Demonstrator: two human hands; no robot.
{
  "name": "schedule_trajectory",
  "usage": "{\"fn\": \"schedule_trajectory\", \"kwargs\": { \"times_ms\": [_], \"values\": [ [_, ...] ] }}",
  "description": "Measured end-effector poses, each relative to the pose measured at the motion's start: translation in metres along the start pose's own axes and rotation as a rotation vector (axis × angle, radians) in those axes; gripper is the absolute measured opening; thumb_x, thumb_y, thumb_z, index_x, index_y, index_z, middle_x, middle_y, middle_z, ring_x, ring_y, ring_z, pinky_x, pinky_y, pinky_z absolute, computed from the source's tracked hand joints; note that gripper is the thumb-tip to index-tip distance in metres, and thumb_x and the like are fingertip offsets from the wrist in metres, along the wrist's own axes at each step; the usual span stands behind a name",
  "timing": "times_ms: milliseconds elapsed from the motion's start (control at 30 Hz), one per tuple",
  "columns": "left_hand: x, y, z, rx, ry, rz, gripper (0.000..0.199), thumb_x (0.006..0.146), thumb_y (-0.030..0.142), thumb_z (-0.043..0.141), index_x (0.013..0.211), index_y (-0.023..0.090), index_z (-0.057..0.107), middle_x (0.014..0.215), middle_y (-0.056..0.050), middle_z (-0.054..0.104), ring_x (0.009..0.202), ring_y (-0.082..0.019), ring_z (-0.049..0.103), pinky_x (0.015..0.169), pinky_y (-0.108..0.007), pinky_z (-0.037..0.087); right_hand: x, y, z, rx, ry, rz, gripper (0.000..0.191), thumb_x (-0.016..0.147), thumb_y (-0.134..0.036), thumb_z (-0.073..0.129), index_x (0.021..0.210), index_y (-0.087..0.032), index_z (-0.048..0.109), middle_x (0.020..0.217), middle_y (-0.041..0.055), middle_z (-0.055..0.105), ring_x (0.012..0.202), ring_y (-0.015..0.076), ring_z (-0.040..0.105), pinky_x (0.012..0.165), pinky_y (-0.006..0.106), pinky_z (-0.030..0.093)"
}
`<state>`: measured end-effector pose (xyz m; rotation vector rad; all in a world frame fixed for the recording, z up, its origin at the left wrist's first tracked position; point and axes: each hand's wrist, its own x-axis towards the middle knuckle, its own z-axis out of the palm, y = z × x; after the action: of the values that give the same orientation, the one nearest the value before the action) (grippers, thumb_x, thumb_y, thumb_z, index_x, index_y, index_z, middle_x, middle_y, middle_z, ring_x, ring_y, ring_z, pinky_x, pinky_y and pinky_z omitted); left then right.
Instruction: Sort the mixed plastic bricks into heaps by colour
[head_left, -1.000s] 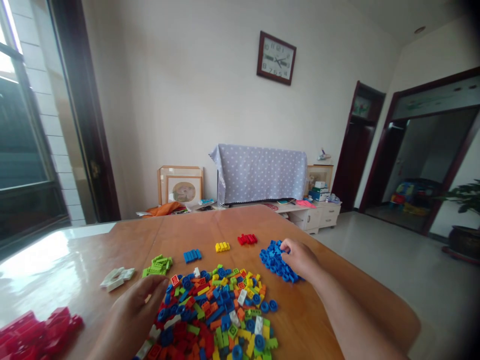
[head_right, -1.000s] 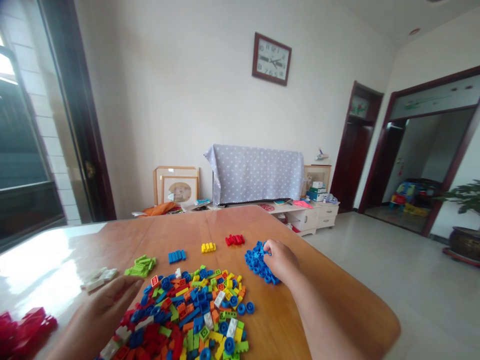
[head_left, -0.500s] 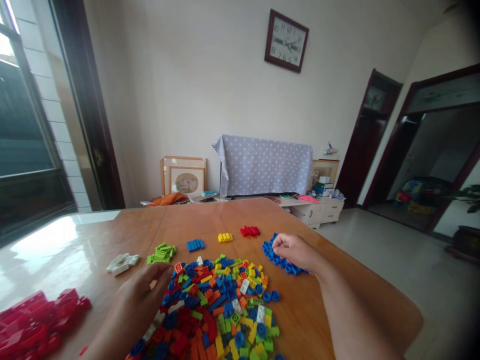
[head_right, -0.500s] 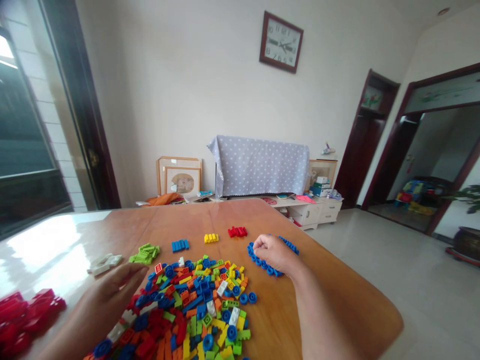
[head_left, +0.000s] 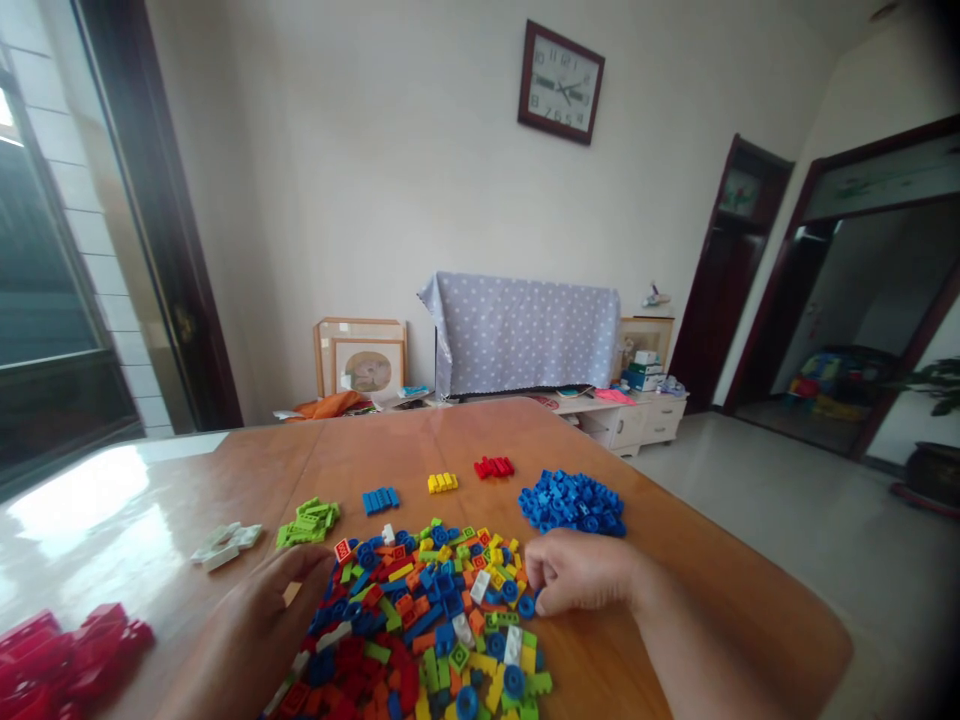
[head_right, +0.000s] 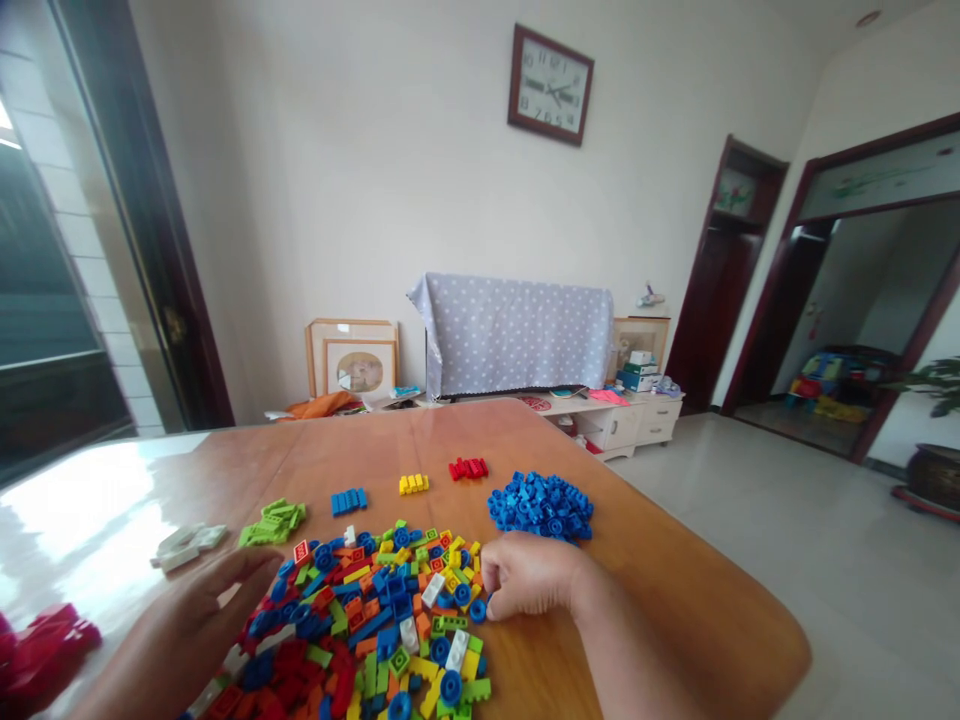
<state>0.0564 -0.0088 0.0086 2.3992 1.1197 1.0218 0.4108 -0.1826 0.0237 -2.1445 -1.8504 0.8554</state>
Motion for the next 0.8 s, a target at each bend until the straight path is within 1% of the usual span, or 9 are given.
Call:
{"fn": "schedule_trajectory", "kwargs": {
  "times_ms": [67, 100, 167, 233, 300, 367, 467, 600, 800],
  "values": [
    [0.0, 0.001, -0.001, 0.0, -0.014, -0.002, 0.046, 0.085, 0.063, 0.054, 0.093, 0.023, 0.074, 0.091, -0.003, 0.077, 0.078, -0.02, 0.071, 0.063, -0.022, 0.056, 0.002, 0.006, -0.001, 0.046, 0.036, -0.024, 0.018, 0.068, -0.026, 0.073, 0.084, -0.02, 0.068, 0.073, -0.0035, 0.066, 0.064, 0.0125, 0.058, 0.051, 0.02, 0.033],
    [0.0, 0.002, -0.001, 0.004, -0.018, -0.005, 0.045, 0.085, 0.063, 0.054, 0.093, 0.024, 0.074, 0.091, -0.002, 0.077, 0.078, -0.02, 0.072, 0.063, -0.022, 0.056, 0.003, 0.012, -0.002, 0.089, 0.092, -0.034, 0.016, 0.07, -0.025, 0.071, 0.085, -0.02, 0.068, 0.073, -0.0032, 0.067, 0.065, 0.0125, 0.059, 0.051, 0.019, 0.034],
    [-0.001, 0.002, -0.001, 0.016, -0.021, -0.01, 0.045, 0.085, 0.063, 0.054, 0.093, 0.024, 0.074, 0.091, -0.002, 0.077, 0.077, -0.019, 0.072, 0.063, -0.021, 0.056, 0.007, 0.027, -0.009, 0.201, 0.288, -0.032, 0.015, 0.075, -0.025, 0.065, 0.089, -0.02, 0.066, 0.073, -0.0028, 0.066, 0.064, 0.0122, 0.059, 0.053, 0.019, 0.037],
    [-0.001, 0.002, -0.002, 0.031, -0.021, -0.009, 0.045, 0.084, 0.064, 0.054, 0.092, 0.024, 0.074, 0.091, -0.002, 0.078, 0.077, -0.019, 0.072, 0.063, -0.021, 0.056, 0.012, 0.046, -0.017, 0.291, 0.539, 0.014, 0.016, 0.08, -0.028, 0.06, 0.093, -0.019, 0.064, 0.069, -0.0026, 0.064, 0.06, 0.0122, 0.057, 0.053, 0.02, 0.038],
    [0.0, 0.003, -0.002, 0.045, -0.016, 0.002, 0.045, 0.084, 0.064, 0.053, 0.092, 0.025, 0.075, 0.091, -0.002, 0.078, 0.077, -0.019, 0.072, 0.062, -0.02, 0.055, 0.019, 0.065, -0.025, 0.296, 0.742, 0.052, 0.018, 0.08, -0.03, 0.061, 0.093, -0.019, 0.064, 0.069, -0.0022, 0.063, 0.06, 0.0128, 0.057, 0.055, 0.021, 0.04],
    [0.0, 0.005, -0.002, 0.054, -0.013, 0.017, 0.044, 0.085, 0.063, 0.053, 0.092, 0.025, 0.075, 0.091, -0.002, 0.078, 0.077, -0.019, 0.072, 0.061, -0.02, 0.055, 0.025, 0.08, -0.029, 0.279, 0.847, 0.083, 0.022, 0.078, -0.031, 0.063, 0.096, -0.019, 0.065, 0.07, -0.0015, 0.065, 0.062, 0.0139, 0.059, 0.056, 0.022, 0.042],
    [-0.001, 0.007, -0.003, 0.053, -0.002, 0.042, 0.043, 0.087, 0.061, 0.053, 0.092, 0.025, 0.074, 0.092, -0.002, 0.078, 0.077, -0.018, 0.071, 0.06, -0.019, 0.054, 0.033, 0.093, -0.027, 0.247, 0.846, 0.109, 0.025, 0.077, -0.032, 0.064, 0.098, -0.02, 0.067, 0.07, -0.0015, 0.066, 0.061, 0.0139, 0.059, 0.055, 0.022, 0.04],
    [-0.001, 0.008, -0.003, 0.054, -0.003, 0.041, 0.042, 0.088, 0.061, 0.053, 0.091, 0.025, 0.073, 0.09, -0.002, 0.077, 0.076, -0.018, 0.07, 0.063, -0.019, 0.054, 0.037, 0.097, -0.023, 0.178, 0.83, 0.13, 0.028, 0.078, -0.034, 0.065, 0.102, -0.02, 0.069, 0.071, -0.0012, 0.067, 0.061, 0.014, 0.059, 0.055, 0.022, 0.04],
    [-0.001, 0.008, -0.004, 0.041, -0.007, 0.036, 0.042, 0.089, 0.059, 0.053, 0.093, 0.023, 0.073, 0.091, -0.003, 0.076, 0.078, -0.019, 0.069, 0.066, -0.022, 0.054, 0.033, 0.084, -0.027, 0.168, 0.897, 0.161, 0.024, 0.08, -0.032, 0.06, 0.099, -0.022, 0.069, 0.072, -0.0002, 0.069, 0.062, 0.0148, 0.06, 0.056, 0.023, 0.041]
  ]
}}
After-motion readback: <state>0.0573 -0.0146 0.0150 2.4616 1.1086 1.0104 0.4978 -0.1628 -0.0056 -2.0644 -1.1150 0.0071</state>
